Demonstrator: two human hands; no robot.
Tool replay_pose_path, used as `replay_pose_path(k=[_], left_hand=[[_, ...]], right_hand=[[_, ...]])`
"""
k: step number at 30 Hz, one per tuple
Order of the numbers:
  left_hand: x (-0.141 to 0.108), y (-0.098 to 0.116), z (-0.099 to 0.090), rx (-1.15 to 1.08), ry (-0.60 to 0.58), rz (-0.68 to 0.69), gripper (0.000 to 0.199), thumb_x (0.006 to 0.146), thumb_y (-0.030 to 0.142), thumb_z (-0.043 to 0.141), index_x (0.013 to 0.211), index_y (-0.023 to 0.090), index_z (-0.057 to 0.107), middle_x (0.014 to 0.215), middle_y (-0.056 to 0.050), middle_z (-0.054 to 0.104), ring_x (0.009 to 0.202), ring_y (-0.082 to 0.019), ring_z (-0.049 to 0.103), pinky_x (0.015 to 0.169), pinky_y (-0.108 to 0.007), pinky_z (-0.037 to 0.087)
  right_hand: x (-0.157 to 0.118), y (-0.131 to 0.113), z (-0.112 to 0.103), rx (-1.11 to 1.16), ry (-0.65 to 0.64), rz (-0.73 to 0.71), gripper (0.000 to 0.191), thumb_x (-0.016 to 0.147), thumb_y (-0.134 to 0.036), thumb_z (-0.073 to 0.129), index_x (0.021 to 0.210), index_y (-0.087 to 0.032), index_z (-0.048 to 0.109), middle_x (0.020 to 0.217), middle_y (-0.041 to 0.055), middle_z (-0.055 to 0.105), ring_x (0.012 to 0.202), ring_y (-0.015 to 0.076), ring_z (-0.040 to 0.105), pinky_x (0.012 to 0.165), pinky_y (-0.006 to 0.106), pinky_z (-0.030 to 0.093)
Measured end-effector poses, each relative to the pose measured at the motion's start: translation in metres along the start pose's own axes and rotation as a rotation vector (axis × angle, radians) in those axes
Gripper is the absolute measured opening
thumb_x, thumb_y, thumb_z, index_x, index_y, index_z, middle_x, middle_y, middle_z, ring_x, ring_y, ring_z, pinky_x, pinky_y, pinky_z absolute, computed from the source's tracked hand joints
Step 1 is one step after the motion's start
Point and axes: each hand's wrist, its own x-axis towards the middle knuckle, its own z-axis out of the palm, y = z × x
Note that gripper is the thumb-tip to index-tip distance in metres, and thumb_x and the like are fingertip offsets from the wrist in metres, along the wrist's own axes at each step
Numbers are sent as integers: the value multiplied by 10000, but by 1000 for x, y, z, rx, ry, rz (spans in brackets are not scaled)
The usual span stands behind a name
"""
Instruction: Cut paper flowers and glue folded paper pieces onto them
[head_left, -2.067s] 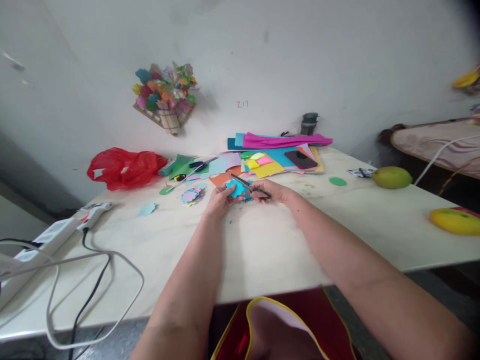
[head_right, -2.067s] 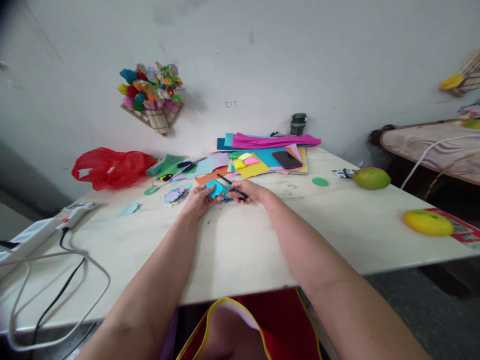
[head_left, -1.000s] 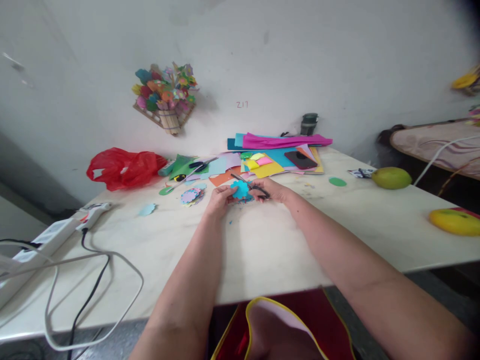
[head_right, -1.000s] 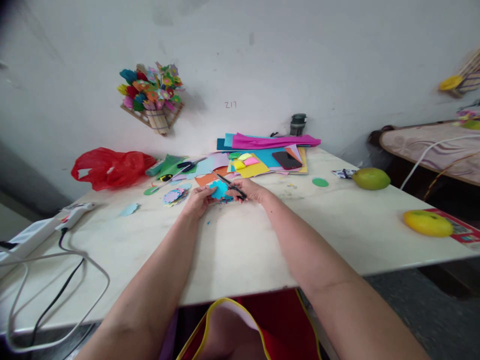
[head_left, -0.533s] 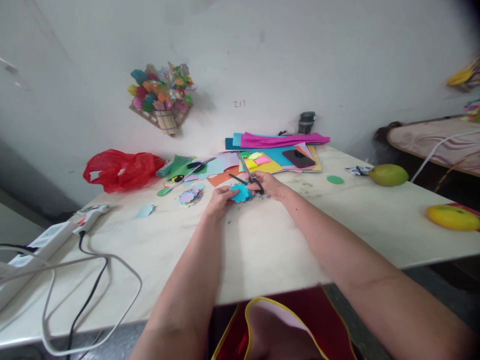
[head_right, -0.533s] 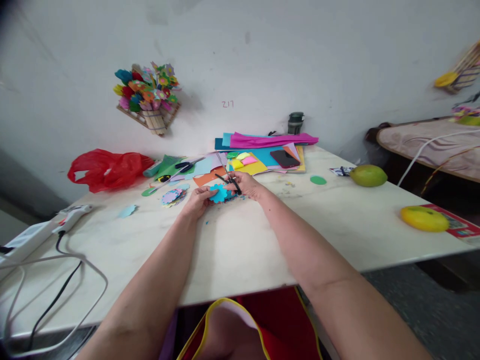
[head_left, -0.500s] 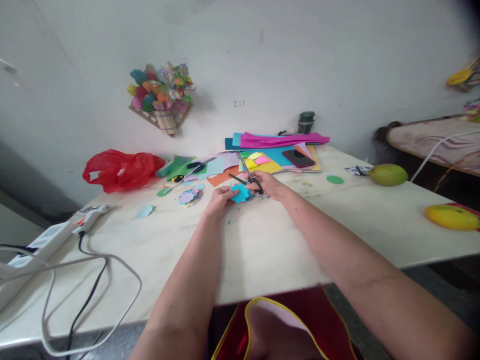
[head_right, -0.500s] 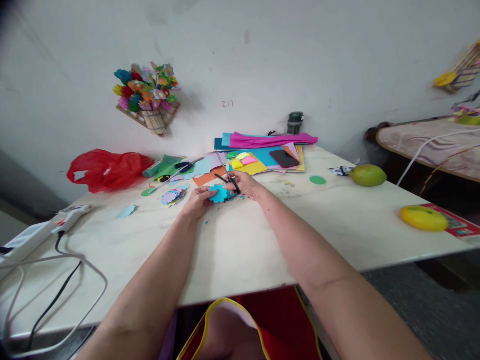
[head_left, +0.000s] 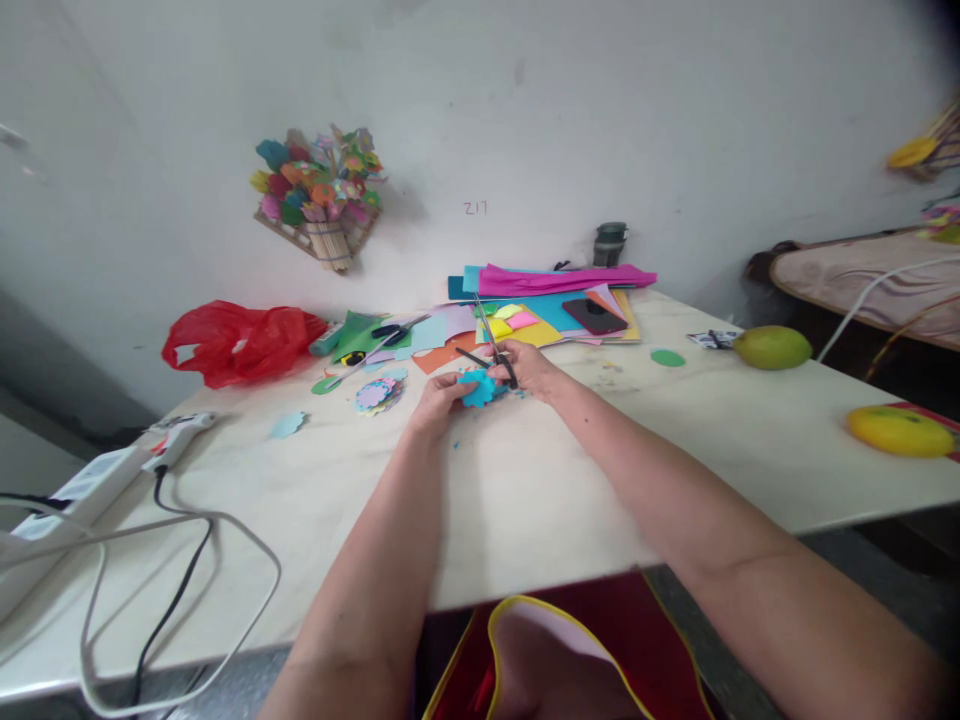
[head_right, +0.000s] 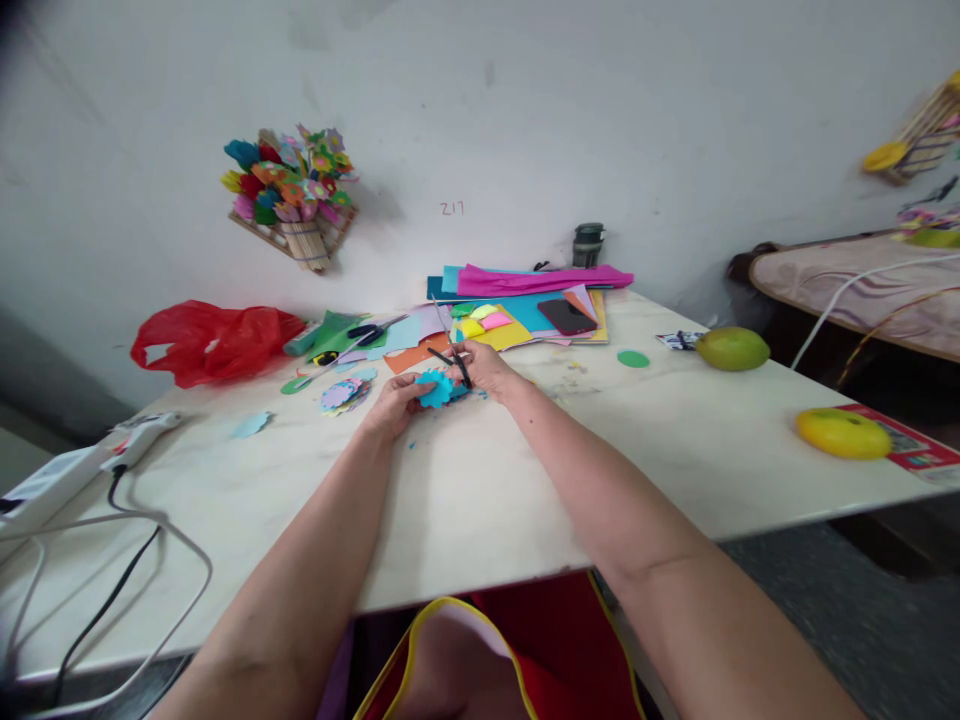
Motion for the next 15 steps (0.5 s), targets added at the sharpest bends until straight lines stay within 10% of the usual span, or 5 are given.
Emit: replay_pose_path(k=[15], left_hand=[[0,-2,2,2,7,12,383,542,316,829,828,123,664,757,-58,694,594,-155,637,575,-282,542]], right_hand=[[1,1,6,21,141,63,297,614,-31,647,859,-177,563,491,-80,544,415,84,526,372,161,348]])
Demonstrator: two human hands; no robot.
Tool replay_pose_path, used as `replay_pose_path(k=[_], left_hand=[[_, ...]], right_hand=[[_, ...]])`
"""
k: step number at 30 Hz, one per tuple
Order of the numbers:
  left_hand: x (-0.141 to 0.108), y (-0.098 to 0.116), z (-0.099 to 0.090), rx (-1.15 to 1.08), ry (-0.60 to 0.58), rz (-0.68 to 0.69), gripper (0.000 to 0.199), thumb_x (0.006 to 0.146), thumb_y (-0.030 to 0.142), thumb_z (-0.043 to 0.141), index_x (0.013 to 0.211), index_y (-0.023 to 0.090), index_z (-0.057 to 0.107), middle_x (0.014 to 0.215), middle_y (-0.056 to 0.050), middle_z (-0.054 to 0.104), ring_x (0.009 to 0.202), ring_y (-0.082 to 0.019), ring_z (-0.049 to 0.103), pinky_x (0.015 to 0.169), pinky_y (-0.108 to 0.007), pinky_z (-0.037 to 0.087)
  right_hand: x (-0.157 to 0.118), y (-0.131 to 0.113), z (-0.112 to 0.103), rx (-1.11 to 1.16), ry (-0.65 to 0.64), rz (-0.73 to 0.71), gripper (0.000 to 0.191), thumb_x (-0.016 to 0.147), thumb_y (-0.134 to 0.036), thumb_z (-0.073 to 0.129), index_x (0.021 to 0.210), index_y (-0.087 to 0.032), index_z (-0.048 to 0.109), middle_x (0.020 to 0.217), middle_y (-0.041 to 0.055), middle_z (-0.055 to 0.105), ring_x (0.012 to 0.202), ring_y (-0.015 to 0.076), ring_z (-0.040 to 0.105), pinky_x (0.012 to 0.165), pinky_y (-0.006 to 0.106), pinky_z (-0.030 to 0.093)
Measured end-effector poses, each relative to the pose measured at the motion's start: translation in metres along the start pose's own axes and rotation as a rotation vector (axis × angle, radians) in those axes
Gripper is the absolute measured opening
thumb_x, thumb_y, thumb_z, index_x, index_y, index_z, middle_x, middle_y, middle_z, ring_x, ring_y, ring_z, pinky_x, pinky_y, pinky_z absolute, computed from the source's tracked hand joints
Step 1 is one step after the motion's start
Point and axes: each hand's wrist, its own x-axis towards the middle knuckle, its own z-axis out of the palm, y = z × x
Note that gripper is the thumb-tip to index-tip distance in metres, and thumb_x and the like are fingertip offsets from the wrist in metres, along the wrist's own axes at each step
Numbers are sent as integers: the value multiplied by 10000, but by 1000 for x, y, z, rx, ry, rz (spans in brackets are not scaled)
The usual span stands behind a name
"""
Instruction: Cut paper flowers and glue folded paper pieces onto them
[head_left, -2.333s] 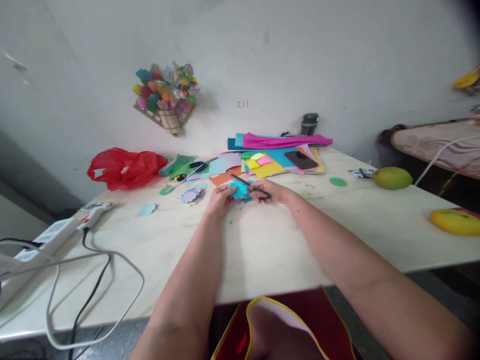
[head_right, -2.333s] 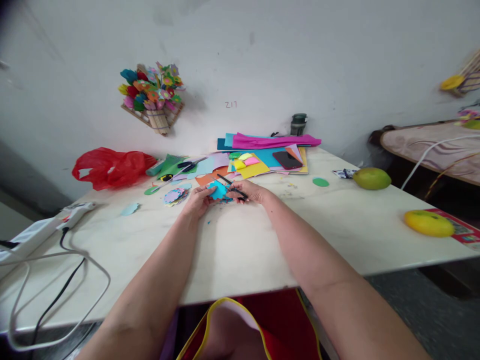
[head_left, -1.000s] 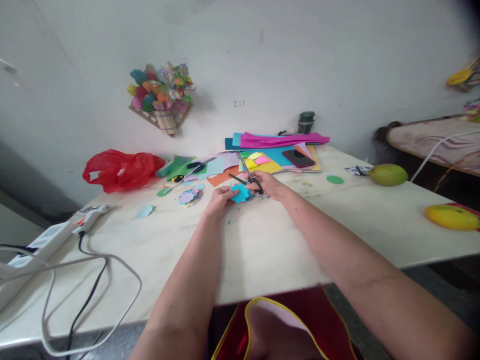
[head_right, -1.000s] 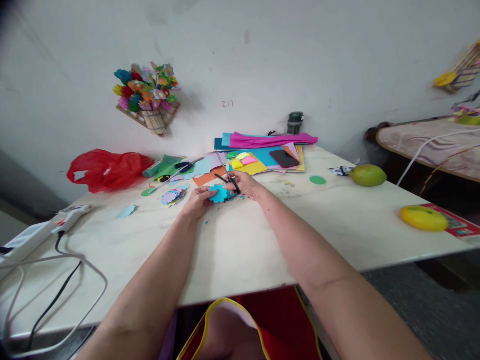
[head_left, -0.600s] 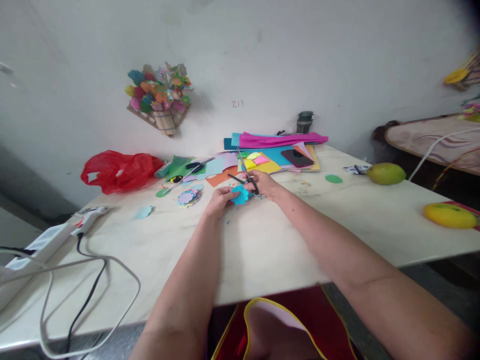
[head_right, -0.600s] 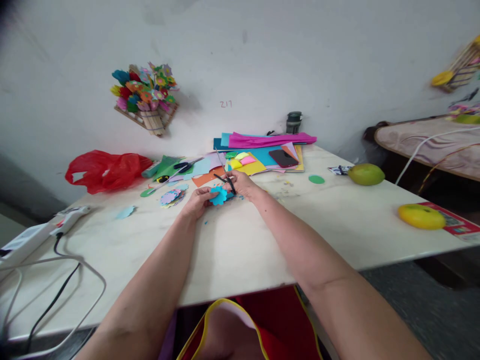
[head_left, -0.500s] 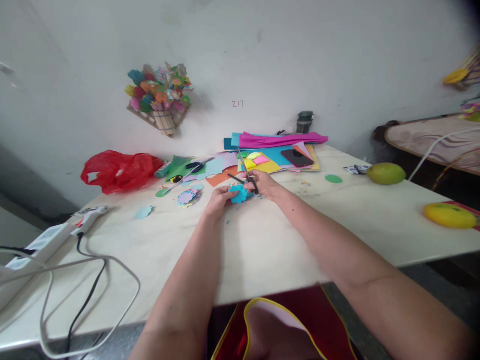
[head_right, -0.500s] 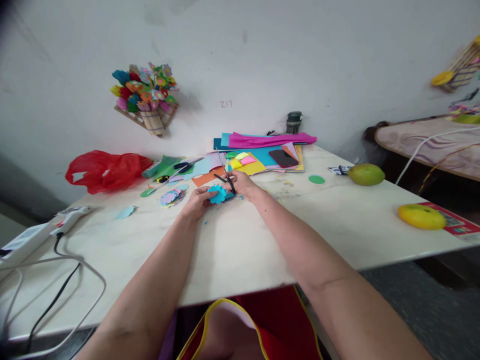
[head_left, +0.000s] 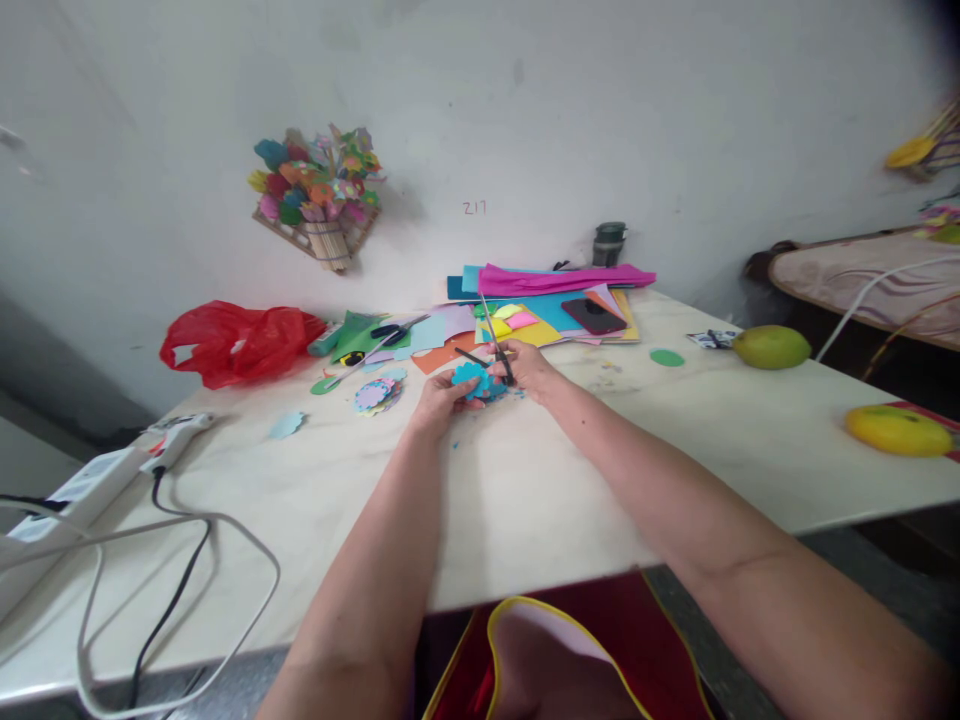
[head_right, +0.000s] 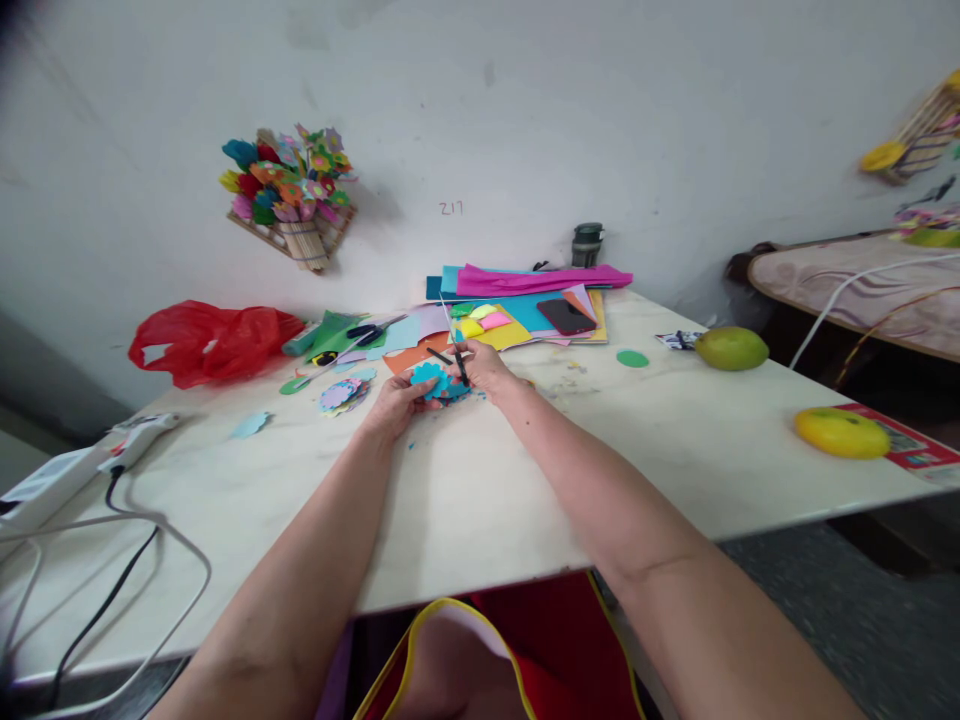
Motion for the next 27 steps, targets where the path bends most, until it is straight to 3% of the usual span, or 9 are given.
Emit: replay_pose_path(k=[5,14,21,27], left_hand=[[2,-2,-1,-11,10,31,302,554,301,819,731,112,663,642,-37,664,479,-102,568,526,-236,501],[7,-5,-7,-74,104,85,309,549,318,821,743,130,672,702,-44,689,603,-163,651,643,-312,555],[9,-6,-7,-80,111,100,290,590,318,797,773,126,678,717,-63,707,657,-200,687,649,-311,559],[9,-5,-8,-139,130,98,290,580,282,801,778,109,678,721,-63,708,662,-195,689,671,-316,567]], right_hand=[[-3,-2,4,-21,17,14,300,625,-28,630,876,-179,566,507,-78,563,420,82,538,374,155,339],[0,5,-4,-101,-80,-24,300,626,-29,636,873,-173,548,523,-52,609,405,98,564,337,150,275],[0,3,-18,-232,-247,-16,219,727,-260,695,876,-161,567,533,-35,602,368,64,500,300,142,252],[2,2,-27,-350,-438,-47,268,802,-386,630,734,-138,555,570,5,626,397,66,531,297,143,292]])
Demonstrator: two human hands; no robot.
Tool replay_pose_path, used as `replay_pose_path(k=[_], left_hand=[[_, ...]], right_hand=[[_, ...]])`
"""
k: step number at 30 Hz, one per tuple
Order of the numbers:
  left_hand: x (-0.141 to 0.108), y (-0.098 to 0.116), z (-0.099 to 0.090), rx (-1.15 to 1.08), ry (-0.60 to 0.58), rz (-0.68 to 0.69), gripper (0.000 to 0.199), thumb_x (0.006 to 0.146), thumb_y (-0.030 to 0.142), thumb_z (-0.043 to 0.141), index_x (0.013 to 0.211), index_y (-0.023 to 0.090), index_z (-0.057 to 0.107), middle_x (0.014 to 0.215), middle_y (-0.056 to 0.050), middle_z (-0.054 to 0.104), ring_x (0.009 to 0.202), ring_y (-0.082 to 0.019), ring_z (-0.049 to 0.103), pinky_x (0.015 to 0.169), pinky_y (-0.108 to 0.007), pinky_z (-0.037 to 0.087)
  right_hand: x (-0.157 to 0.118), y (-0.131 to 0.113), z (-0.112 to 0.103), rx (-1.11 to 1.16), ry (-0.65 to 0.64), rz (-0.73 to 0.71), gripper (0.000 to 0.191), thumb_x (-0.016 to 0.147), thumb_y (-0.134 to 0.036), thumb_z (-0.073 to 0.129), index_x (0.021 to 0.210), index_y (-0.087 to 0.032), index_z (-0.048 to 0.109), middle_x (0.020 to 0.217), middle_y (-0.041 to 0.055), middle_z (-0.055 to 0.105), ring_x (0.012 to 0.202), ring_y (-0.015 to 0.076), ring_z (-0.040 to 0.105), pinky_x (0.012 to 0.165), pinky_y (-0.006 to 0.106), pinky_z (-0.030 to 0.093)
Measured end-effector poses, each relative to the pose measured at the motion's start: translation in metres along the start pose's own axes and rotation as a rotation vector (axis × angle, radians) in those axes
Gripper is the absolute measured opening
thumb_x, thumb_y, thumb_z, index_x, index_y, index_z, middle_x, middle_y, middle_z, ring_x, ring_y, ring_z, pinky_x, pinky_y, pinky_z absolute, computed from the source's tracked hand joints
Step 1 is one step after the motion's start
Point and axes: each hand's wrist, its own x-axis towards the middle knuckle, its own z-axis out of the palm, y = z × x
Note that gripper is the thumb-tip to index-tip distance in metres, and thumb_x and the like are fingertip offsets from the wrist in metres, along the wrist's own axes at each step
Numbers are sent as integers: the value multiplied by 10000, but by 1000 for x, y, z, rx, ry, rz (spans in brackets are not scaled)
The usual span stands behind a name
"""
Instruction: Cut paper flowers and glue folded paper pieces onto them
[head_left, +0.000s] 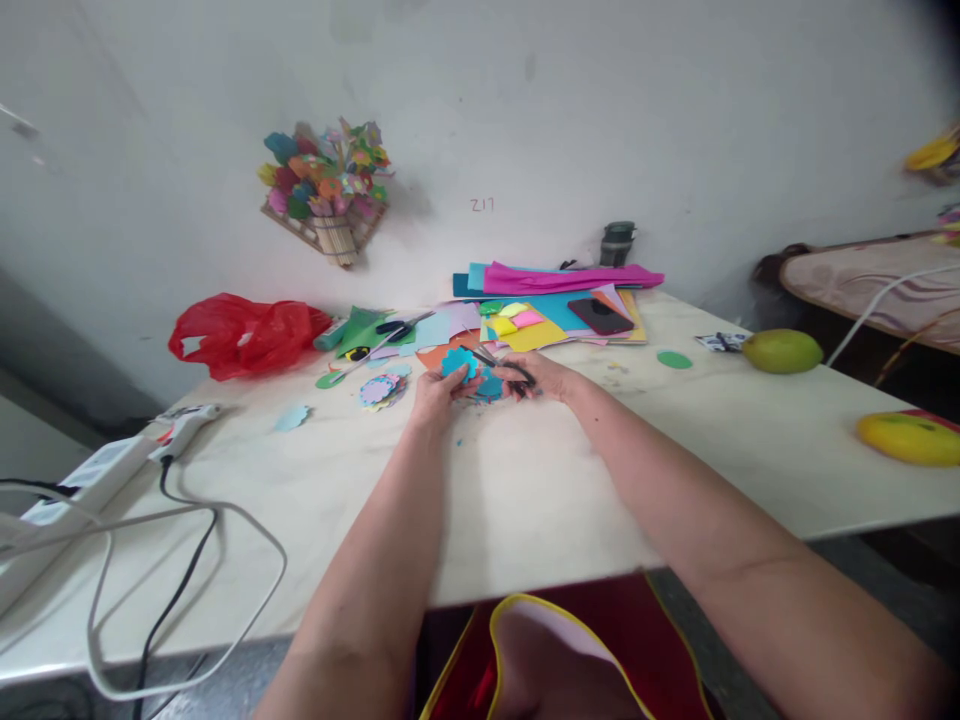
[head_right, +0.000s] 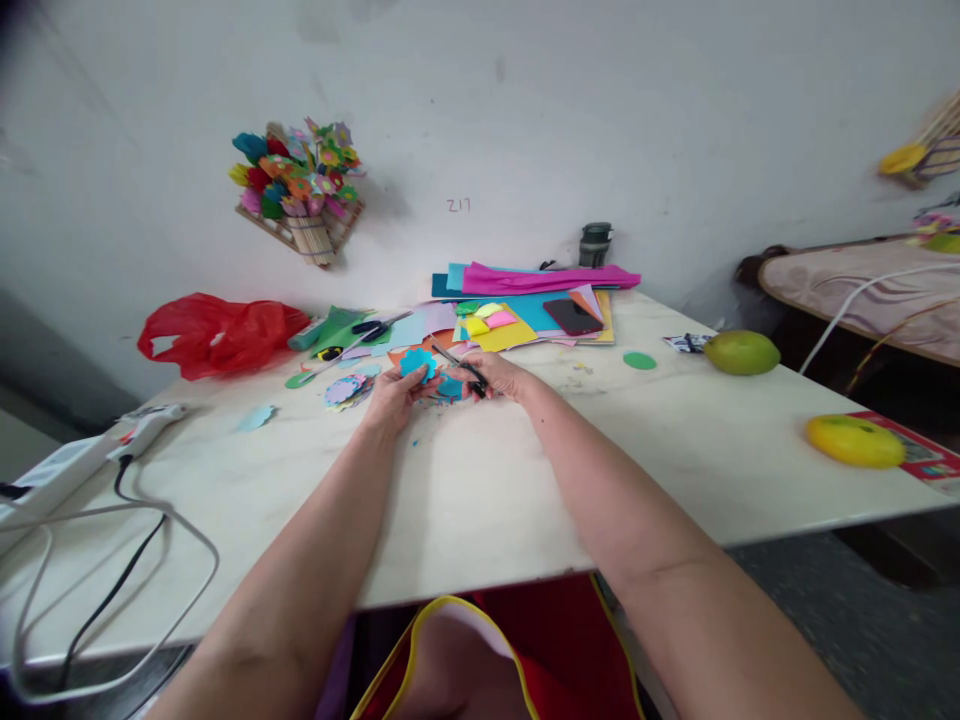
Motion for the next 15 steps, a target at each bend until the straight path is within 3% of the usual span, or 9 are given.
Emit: replay_pose_path(k=[8,15], left_hand=[[-4,4,3,-65,41,22,302,555,243,813,779,98,671,780,-78,712,747,-208,697,740,-327,576],[-3,4,4,-149,54,27,306,501,207,835,729,108,657,716,-42,684,789,-230,697,835,-398,563]], right_hand=[[-9,-12,3,-40,-83,23,249,757,-359,668,716,-146,547,562,8,640,384,76,533,300,151,299],[-4,-2,5,-21,-88,13,257,722,-361,690,771,-153,546,536,-18,615,379,82,529,293,154,289]])
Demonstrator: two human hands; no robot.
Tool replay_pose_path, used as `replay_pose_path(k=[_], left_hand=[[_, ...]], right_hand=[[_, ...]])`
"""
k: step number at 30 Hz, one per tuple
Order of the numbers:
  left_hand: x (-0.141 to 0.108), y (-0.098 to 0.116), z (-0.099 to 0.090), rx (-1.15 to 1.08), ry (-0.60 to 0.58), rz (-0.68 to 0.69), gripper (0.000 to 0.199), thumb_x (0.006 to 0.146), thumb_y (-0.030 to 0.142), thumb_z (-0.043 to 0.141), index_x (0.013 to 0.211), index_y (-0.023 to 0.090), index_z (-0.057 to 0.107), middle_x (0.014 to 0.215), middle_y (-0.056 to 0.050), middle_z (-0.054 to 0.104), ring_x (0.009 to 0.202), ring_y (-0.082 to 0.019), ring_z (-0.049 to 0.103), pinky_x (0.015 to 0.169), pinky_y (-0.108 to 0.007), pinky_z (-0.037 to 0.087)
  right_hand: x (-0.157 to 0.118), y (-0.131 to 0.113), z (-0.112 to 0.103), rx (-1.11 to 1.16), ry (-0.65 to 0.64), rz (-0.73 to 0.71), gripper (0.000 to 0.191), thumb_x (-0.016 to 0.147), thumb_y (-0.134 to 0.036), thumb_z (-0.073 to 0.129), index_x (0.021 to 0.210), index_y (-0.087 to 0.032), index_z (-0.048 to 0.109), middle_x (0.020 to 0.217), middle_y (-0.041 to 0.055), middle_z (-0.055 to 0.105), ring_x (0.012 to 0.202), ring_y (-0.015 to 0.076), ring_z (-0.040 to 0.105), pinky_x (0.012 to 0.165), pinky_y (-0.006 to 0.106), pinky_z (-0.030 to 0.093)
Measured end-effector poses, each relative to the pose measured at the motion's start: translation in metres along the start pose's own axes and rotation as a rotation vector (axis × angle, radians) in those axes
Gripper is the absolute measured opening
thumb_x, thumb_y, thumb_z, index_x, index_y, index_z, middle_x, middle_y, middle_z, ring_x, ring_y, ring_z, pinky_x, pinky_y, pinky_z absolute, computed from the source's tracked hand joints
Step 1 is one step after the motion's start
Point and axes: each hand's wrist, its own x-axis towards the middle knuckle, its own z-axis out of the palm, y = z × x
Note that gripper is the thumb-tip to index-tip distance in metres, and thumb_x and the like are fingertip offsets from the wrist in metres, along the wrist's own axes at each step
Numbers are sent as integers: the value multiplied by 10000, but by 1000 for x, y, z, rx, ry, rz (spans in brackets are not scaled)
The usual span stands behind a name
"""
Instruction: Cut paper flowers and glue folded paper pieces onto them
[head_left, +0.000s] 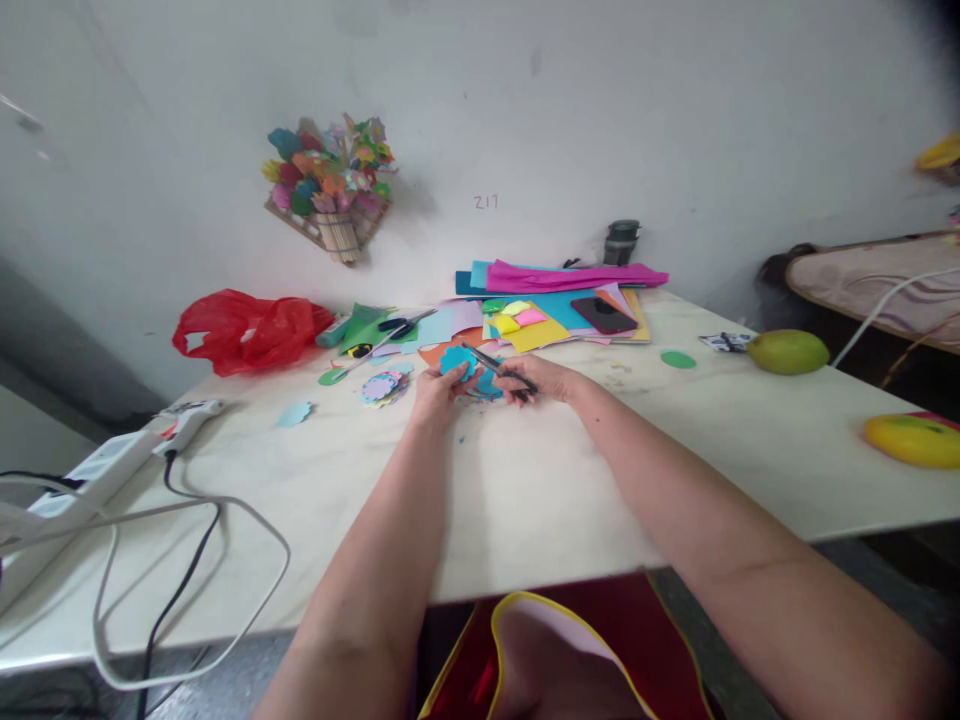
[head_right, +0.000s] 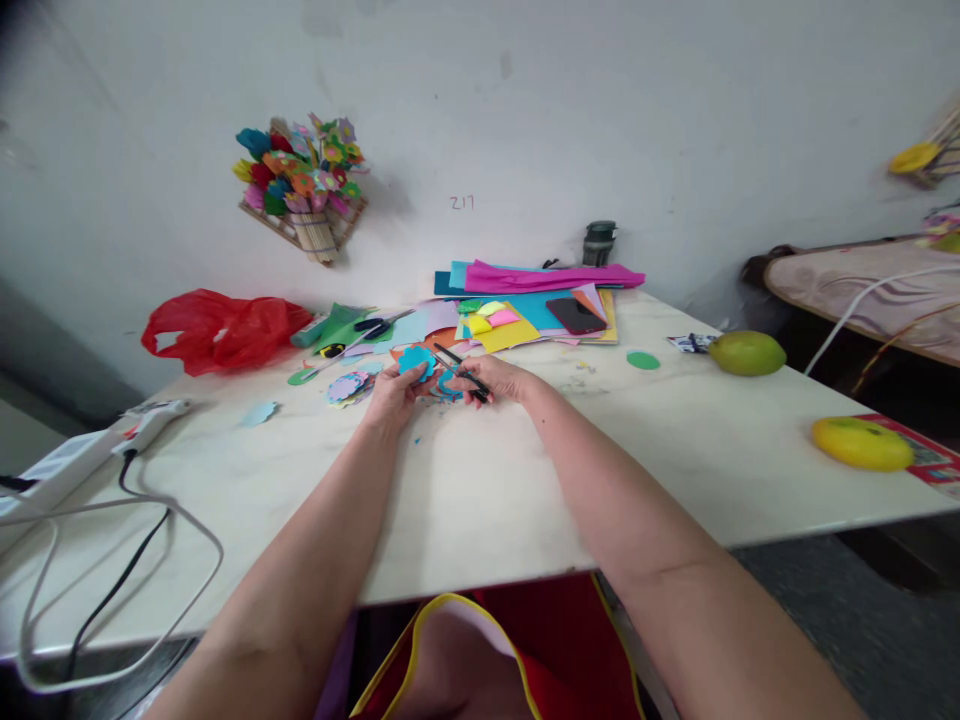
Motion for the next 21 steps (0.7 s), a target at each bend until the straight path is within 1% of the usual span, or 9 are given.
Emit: replay_pose_path(k=[4,9,15,21], left_hand=[[0,0,1,-20,15,-4,313,489,207,835,723,105,653,716,-44,687,780,-223,696,820,-378,568],[0,-2,2,-22,40,-22,269,538,179,806,745,109,649,759,-57,698,774,-205,693,800,-354,568],[3,-6,2,-42,56,-48,238,562,144,776,759,105,648,764,-56,694,721,-172,681,711,-293,574],[4,-7,2,-60,69,-57,243,571,142,778,771,119,642,748,-40,685,731,-176,681,742,-308,572]], right_hand=[[3,3,3,12,31,10,266,716,-364,700,762,-150,548,544,-9,622,383,85,536,293,153,297],[7,8,5,12,42,-20,290,720,-393,704,769,-149,555,558,-7,627,405,89,557,288,149,301],[8,7,10,2,63,-19,280,734,-383,697,784,-149,552,542,-23,608,377,71,521,285,143,295],[7,4,14,8,78,-29,250,740,-370,683,763,-155,558,541,-28,607,363,68,506,276,151,279]])
